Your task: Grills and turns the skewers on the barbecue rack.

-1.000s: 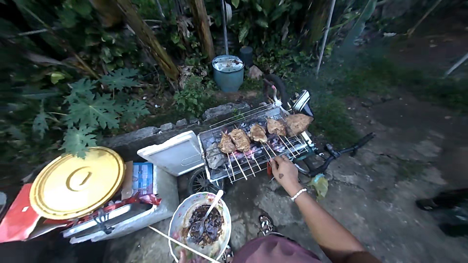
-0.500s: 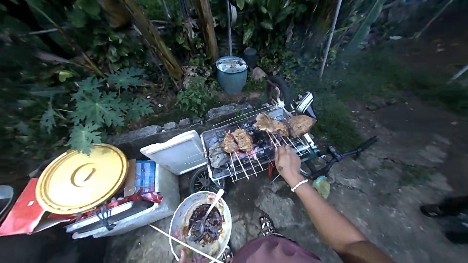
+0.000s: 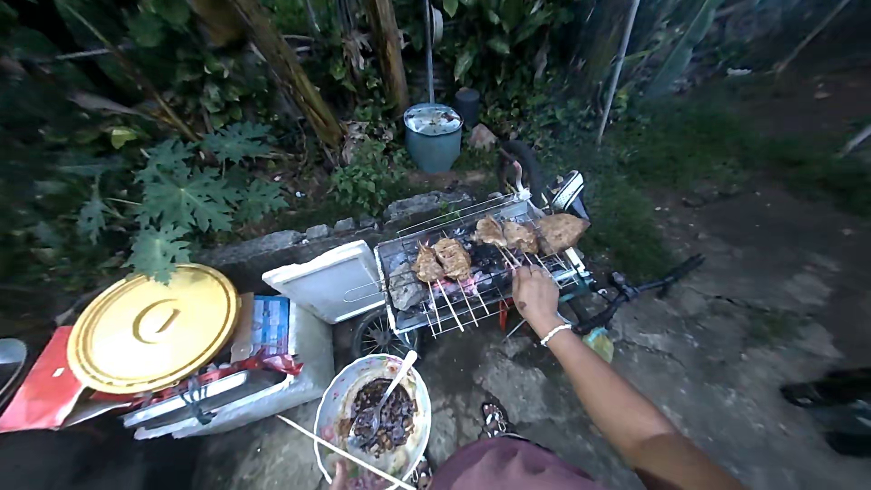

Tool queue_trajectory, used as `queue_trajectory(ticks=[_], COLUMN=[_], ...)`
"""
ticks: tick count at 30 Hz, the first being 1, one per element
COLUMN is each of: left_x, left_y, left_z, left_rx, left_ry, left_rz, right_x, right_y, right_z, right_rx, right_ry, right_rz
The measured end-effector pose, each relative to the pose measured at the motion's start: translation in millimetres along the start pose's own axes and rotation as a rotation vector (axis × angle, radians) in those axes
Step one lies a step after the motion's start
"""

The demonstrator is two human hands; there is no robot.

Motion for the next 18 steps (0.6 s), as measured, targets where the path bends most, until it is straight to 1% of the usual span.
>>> queue_trajectory(ticks=[2,4,6,8,11,14,16,18], left_x=[3.5,1.6,5.6,4.2,1.8,8.3,12.1,11.9], left_y=[3.9,3.1,4.1,4.1,5.5,11.2,13.1,14.0], left_z=[2.3,2.7,4.6,5.2,6.4,8.7,10.9,13.0], left_rx=[-0.011,-0.013,-0.008,0.003,0.003,0.007,0.037,0.069], left_ry=[-0.022,-0.005,0.009,0.024,0.018,0.025,0.014,-0.012], left_rz=[0.049,0.018,0.004,-0.019,-0.008,0.0,0.033,0.046], right_x=[8.0,15.0,14.9,2.7,-22.6,-27.4,-25.2,-19.3], right_y=[-12.4,-32.0,-53.0,-66.6,-69.2,-67.5,-67.9,-67.9], right_z=[-2.7,-4.7,-6.0,-8.0,-11.4,-8.5,-8.4,-11.3], right_rx=[0.021,0.053,0.066,0.057,-0.019,-0.037,-0.032,-0.015], right_ry=[0.021,0.032,0.033,0.018,-0.003,0.014,0.05,0.09], right_rz=[-0.09,-0.17,-0.193,-0.156,0.024,0.063,0.01,-0.108])
Point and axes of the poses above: each hand's wrist, its own y-axis towards the middle knuckle, its own x-axis out of the back of the hand, z = x × y, the point moved 7 cm from there along y, towards the middle knuckle, and after that the axes turned 1 degree about -x, right-handed, at the moved point
